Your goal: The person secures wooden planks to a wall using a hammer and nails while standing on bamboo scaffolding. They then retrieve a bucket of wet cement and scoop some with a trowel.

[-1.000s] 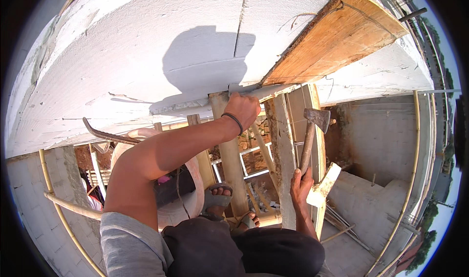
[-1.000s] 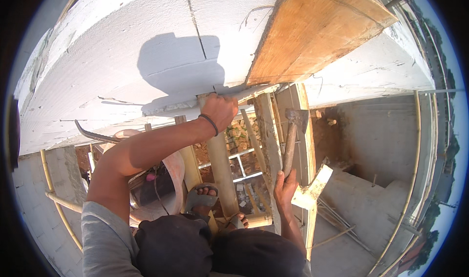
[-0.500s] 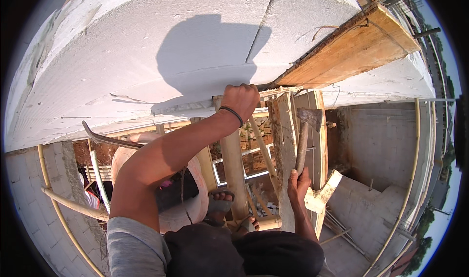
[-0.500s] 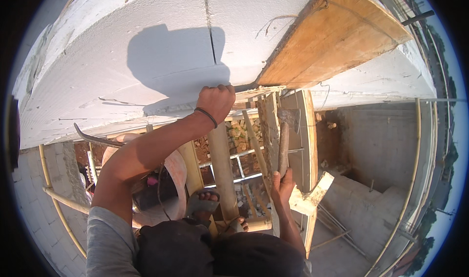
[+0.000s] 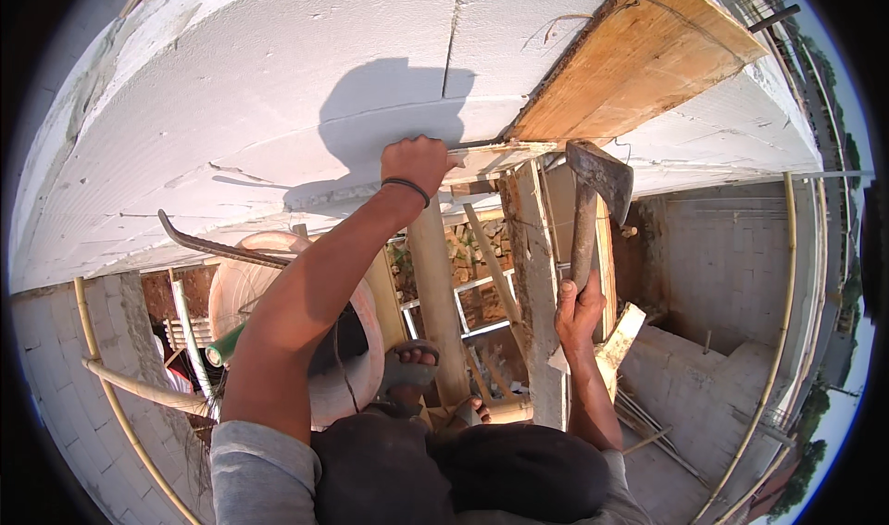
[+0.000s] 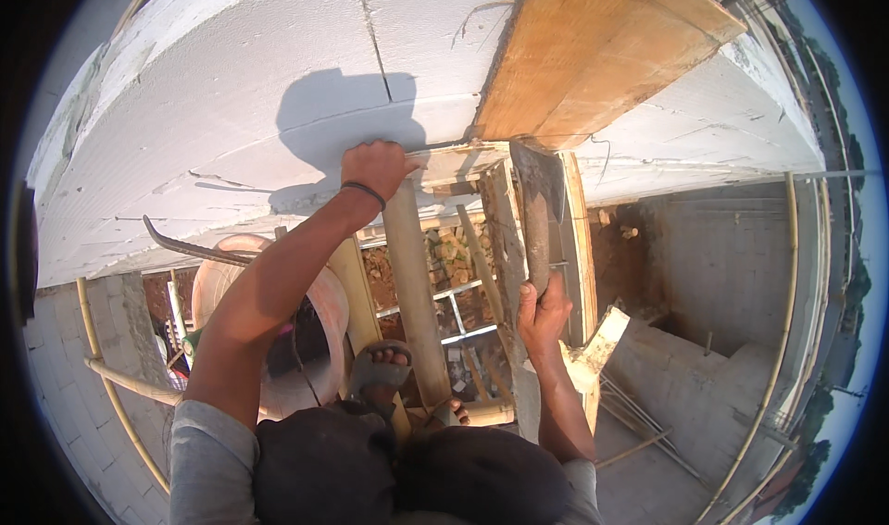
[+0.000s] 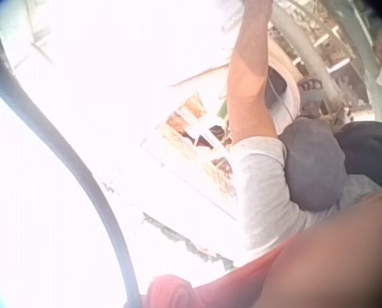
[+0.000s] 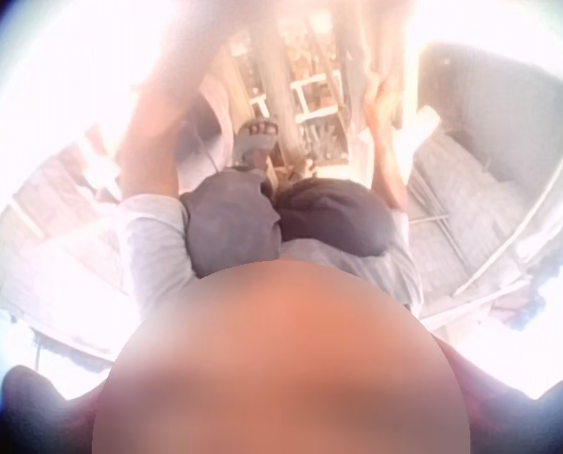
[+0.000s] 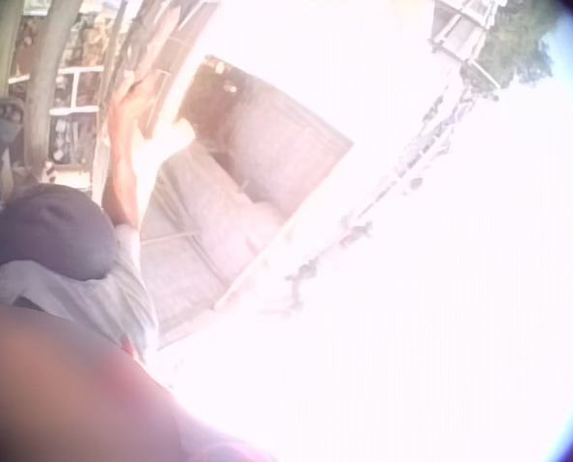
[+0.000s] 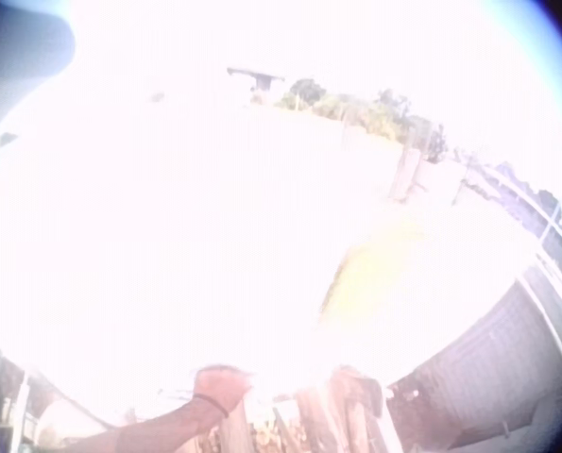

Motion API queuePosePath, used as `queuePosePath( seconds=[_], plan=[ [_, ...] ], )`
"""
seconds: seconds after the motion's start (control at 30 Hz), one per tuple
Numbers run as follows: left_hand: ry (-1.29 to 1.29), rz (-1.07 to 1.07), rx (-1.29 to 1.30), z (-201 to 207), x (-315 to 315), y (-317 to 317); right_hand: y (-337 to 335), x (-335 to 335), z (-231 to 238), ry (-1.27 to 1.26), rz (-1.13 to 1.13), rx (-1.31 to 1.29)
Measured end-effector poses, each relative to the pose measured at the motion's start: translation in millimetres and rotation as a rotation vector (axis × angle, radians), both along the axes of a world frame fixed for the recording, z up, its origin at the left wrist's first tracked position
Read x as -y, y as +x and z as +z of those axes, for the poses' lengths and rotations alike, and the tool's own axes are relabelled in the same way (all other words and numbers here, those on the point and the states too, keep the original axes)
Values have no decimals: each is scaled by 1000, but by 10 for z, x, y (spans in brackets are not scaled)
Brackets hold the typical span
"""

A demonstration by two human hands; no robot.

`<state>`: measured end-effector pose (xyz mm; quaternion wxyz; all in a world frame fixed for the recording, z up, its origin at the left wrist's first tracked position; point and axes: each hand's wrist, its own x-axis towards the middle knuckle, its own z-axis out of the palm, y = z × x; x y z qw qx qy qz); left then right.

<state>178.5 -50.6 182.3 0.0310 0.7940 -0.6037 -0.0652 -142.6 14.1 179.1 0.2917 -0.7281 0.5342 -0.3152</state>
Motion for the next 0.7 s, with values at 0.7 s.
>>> queuePosePath(
  seconds=[0.7],
  plan=[
    [-515,1012,-1533,-479,90,-342,318,232,-72,206,-14,-220]
  ],
)
